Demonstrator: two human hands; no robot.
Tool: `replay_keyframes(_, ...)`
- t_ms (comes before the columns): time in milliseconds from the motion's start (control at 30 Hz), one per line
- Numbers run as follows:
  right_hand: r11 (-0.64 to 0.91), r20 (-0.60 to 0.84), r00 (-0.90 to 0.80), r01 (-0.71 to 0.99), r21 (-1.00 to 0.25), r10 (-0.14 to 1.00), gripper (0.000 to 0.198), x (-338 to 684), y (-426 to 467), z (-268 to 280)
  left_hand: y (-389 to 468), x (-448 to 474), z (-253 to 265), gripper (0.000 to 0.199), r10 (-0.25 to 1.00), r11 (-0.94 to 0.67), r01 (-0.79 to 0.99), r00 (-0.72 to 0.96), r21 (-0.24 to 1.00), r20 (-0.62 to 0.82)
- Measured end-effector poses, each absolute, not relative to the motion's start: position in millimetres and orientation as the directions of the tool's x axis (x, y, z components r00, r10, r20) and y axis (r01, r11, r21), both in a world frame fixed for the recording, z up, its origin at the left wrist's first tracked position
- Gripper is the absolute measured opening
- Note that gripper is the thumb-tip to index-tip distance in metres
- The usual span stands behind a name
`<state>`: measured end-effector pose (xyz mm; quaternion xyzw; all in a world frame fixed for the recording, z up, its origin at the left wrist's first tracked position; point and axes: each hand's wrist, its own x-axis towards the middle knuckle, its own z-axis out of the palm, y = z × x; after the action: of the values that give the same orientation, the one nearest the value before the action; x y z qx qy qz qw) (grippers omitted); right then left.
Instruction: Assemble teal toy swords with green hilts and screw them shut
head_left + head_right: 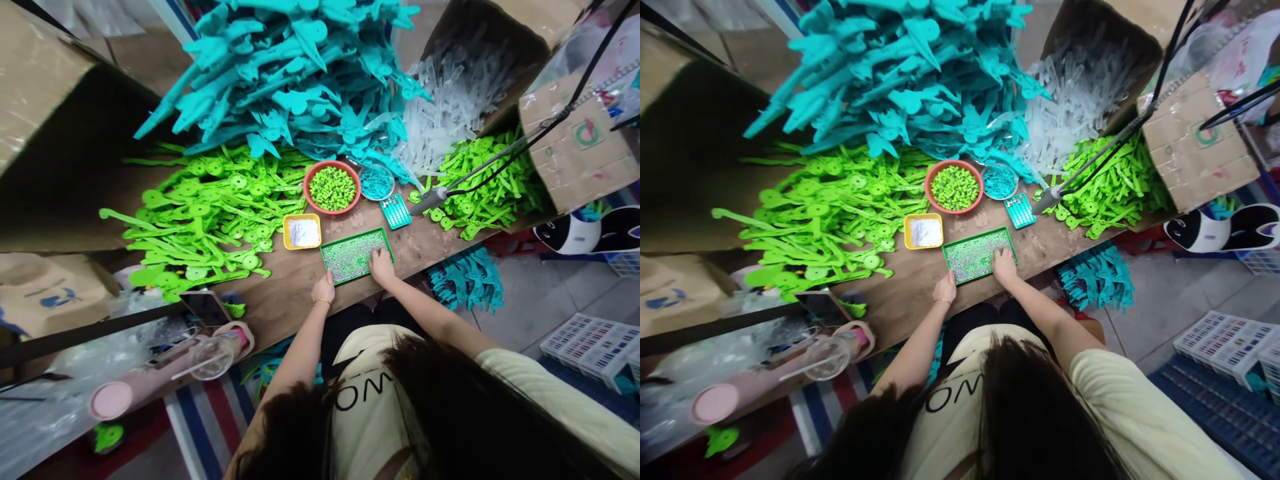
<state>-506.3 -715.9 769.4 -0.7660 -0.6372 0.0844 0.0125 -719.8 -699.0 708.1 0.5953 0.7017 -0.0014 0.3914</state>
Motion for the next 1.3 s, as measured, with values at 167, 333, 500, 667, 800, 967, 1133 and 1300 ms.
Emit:
replay_keyframes(167, -0.027, -0.155, -0.007, 0.976, -0.216, 0.988, 0.035, -588, -710, 747, -696, -724, 709, 0.037, 0.836, 0.260, 0.848, 0.042, 0.463, -0.547)
replay_keyframes(333, 0.195, -0.183, -0.248, 0.943, -0.269, 0.951, 0.025, -584, -708, 749, -692, -725, 711, 0.036, 0.830, 0.247, 0.859, 0.051, 0.448, -0.555)
replay_keyframes(500, 0.086, -0.160, -0.116, 0.979, -0.183, 0.980, 0.026, -495, -710, 772, -692, -724, 711, 0.035, 0.831, 0.249, 0.862, 0.044, 0.441, -0.555)
replay_keyframes(667, -0.104, -0.105, 0.089, 0.984, -0.143, 0.990, 0.036, -492, -709, 773, -693, -723, 710, 0.036, 0.834, 0.253, 0.857, 0.042, 0.449, -0.550)
replay_keyframes(800, -0.033, -0.135, 0.004, 0.976, -0.214, 0.991, 0.038, -560, -707, 753, -694, -723, 709, 0.037, 0.837, 0.257, 0.853, 0.038, 0.454, -0.545)
replay_keyframes(967, 0.152, -0.167, -0.211, 0.939, -0.309, 0.963, 0.031, -611, -706, 741, -694, -723, 711, 0.037, 0.835, 0.263, 0.853, 0.032, 0.450, -0.549)
replay_keyframes(1133, 0.232, -0.212, -0.307, 0.920, -0.315, 0.928, 0.022, -575, -695, 752, -695, -722, 712, 0.037, 0.836, 0.275, 0.859, 0.009, 0.432, -0.549)
replay_keyframes(1300, 0.069, -0.182, -0.113, 0.970, -0.233, 0.977, 0.028, -501, -695, 775, -695, -722, 710, 0.036, 0.835, 0.281, 0.858, 0.003, 0.429, -0.551)
